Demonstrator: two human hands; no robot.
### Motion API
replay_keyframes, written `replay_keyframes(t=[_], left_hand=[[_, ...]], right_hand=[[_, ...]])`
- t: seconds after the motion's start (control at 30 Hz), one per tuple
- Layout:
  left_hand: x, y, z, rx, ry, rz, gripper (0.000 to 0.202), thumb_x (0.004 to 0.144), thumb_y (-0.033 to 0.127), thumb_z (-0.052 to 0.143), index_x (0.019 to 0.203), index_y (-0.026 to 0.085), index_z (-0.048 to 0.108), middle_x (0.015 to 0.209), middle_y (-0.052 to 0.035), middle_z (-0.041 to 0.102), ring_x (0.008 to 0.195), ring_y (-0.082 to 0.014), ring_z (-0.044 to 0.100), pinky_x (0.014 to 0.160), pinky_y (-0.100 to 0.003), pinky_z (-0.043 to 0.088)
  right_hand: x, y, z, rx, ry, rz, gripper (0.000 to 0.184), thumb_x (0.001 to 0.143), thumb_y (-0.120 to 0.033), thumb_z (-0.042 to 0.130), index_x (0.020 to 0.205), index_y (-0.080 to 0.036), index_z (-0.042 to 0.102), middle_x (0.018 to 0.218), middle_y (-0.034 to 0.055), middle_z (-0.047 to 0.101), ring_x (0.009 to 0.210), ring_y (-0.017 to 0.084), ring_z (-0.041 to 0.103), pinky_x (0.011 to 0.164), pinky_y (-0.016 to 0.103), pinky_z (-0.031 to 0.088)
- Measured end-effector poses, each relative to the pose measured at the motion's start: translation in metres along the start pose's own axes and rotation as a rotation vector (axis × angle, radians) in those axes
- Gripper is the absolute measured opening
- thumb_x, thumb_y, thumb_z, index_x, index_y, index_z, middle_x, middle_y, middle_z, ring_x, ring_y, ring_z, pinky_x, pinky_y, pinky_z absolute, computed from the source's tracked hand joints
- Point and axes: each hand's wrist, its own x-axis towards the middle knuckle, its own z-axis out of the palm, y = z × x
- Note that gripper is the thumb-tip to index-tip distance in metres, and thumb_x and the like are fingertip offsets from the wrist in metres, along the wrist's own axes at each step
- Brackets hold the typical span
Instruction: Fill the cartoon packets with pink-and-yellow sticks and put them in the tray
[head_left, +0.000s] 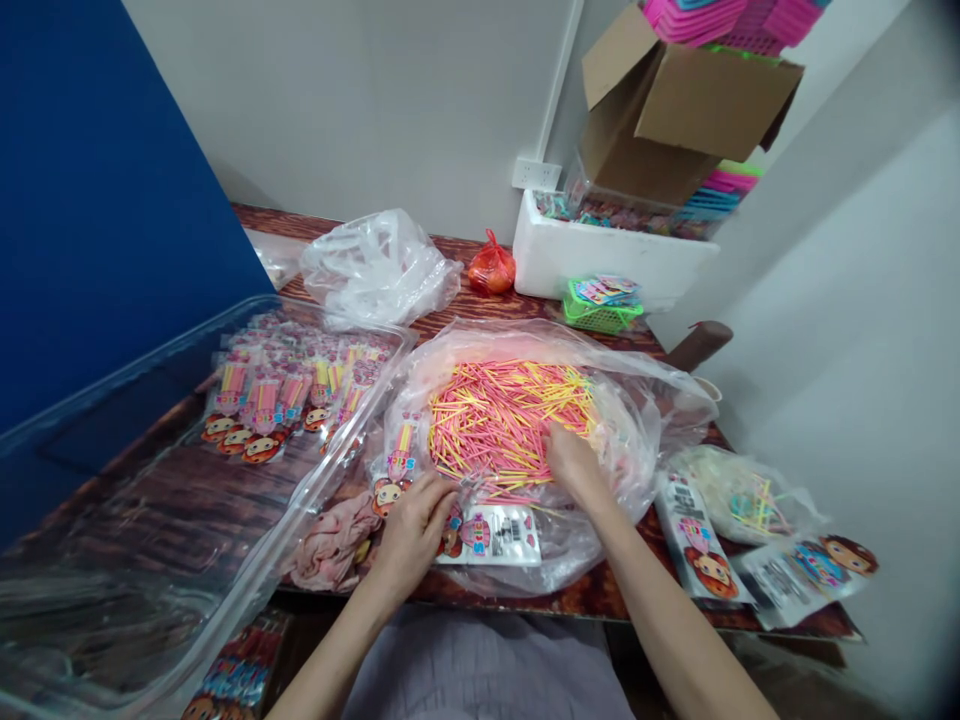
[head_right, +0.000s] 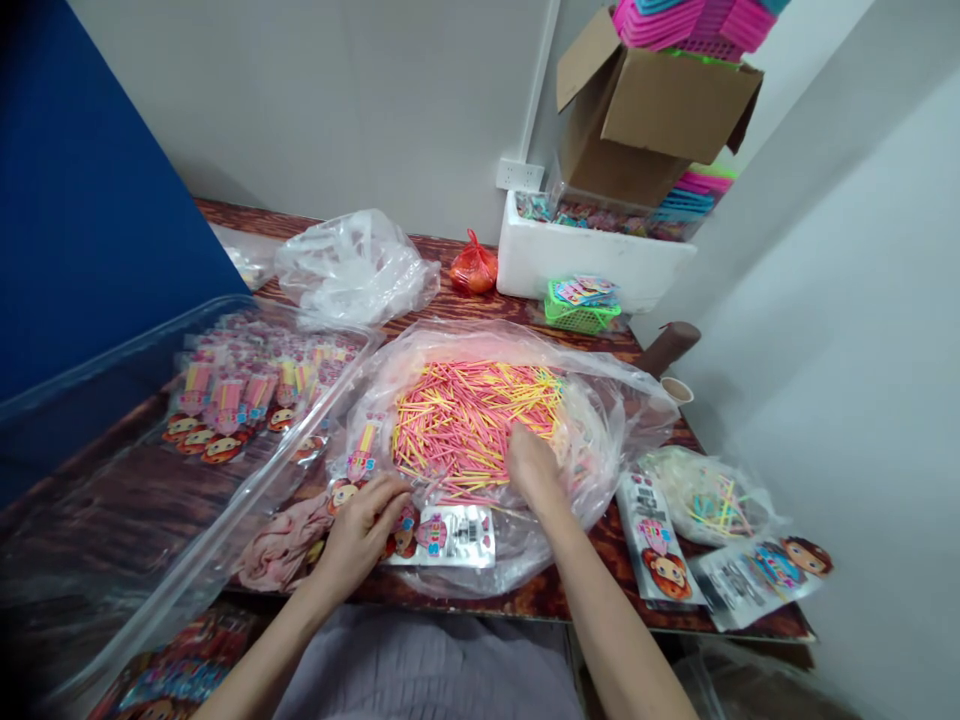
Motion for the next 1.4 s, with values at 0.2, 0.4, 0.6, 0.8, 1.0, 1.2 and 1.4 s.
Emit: replay_keyframes(t=[0.2, 0.4, 0.6, 0.8, 1.0, 1.2, 1.4], left_hand=[[-0.003, -0.001, -0.002, 0.007, -0.023, -0.003, 0.022, 0.097, 0.028, 0.045, 0.093, 0.02, 0.065, 0.091, -0.005, 0.064, 0.088, -0.0188, 0.061, 0.078, -0.029, 0.044], [-0.005, 0.004, -0.006, -0.001, 0.023, 0.009, 0.02, 0.097, 0.027, 0.046, 0.094, 0.02, 0.064, 0.09, -0.0042, 0.063, 0.087, -0.0182, 0.06, 0.078, -0.028, 0.044], [-0.002, 0.013, -0.006, -0.041, 0.007, 0.015, 0.02, 0.097, 0.025, 0.045, 0.094, 0.02, 0.064, 0.093, -0.0046, 0.063, 0.09, -0.0178, 0.059, 0.079, -0.028, 0.043], [-0.002, 0.021, -0.003, -0.052, -0.052, 0.005, 0.023, 0.098, 0.027, 0.043, 0.091, 0.02, 0.064, 0.093, -0.0059, 0.063, 0.089, -0.019, 0.059, 0.079, -0.03, 0.043], [-0.001, 0.026, -0.003, -0.096, -0.052, -0.02, 0.024, 0.097, 0.029, 0.044, 0.089, 0.021, 0.066, 0.091, -0.0052, 0.063, 0.086, -0.0189, 0.059, 0.077, -0.029, 0.043], [0.003, 0.025, 0.002, -0.262, -0.032, -0.096, 0.023, 0.093, 0.031, 0.05, 0.084, 0.019, 0.068, 0.082, -0.0033, 0.063, 0.079, -0.0173, 0.058, 0.073, -0.027, 0.043], [0.002, 0.026, 0.003, -0.421, -0.045, -0.21, 0.027, 0.09, 0.036, 0.051, 0.079, 0.017, 0.066, 0.076, -0.0021, 0.059, 0.069, -0.0154, 0.055, 0.064, -0.025, 0.043]], right_hand=[[0.009, -0.006, 0.019, 0.039, -0.003, 0.07, 0.016, 0.084, -0.013, 0.05, 0.095, -0.013, 0.061, 0.094, 0.0192, 0.07, 0.102, 0.033, 0.064, 0.083, 0.038, 0.04], [0.007, -0.004, -0.005, 0.322, 0.027, 0.108, 0.018, 0.089, -0.023, 0.043, 0.096, -0.017, 0.059, 0.082, 0.0125, 0.069, 0.088, 0.029, 0.067, 0.074, 0.037, 0.047], [-0.025, -0.007, -0.013, 1.148, -0.274, 0.113, 0.025, 0.082, -0.044, 0.059, 0.078, -0.02, 0.061, 0.067, 0.0047, 0.069, 0.062, 0.021, 0.068, 0.058, 0.032, 0.054], [-0.047, -0.027, -0.009, 1.689, -0.471, 0.174, 0.022, 0.065, -0.022, 0.083, 0.078, -0.018, 0.066, 0.069, -0.0005, 0.071, 0.077, 0.021, 0.072, 0.078, 0.035, 0.057], [-0.046, -0.052, -0.026, 1.782, -0.44, 0.054, 0.02, 0.069, -0.024, 0.082, 0.083, -0.02, 0.069, 0.08, 0.0013, 0.073, 0.093, 0.025, 0.07, 0.094, 0.045, 0.051], [-0.052, -0.079, -0.026, 1.807, -0.356, -0.096, 0.017, 0.075, -0.035, 0.077, 0.082, -0.021, 0.069, 0.086, 0.0039, 0.075, 0.107, 0.027, 0.066, 0.1, 0.047, 0.045], [-0.068, -0.087, -0.02, 1.746, -0.39, -0.063, 0.011, 0.078, -0.029, 0.074, 0.08, -0.02, 0.068, 0.091, 0.0056, 0.077, 0.109, 0.026, 0.064, 0.101, 0.044, 0.042]])
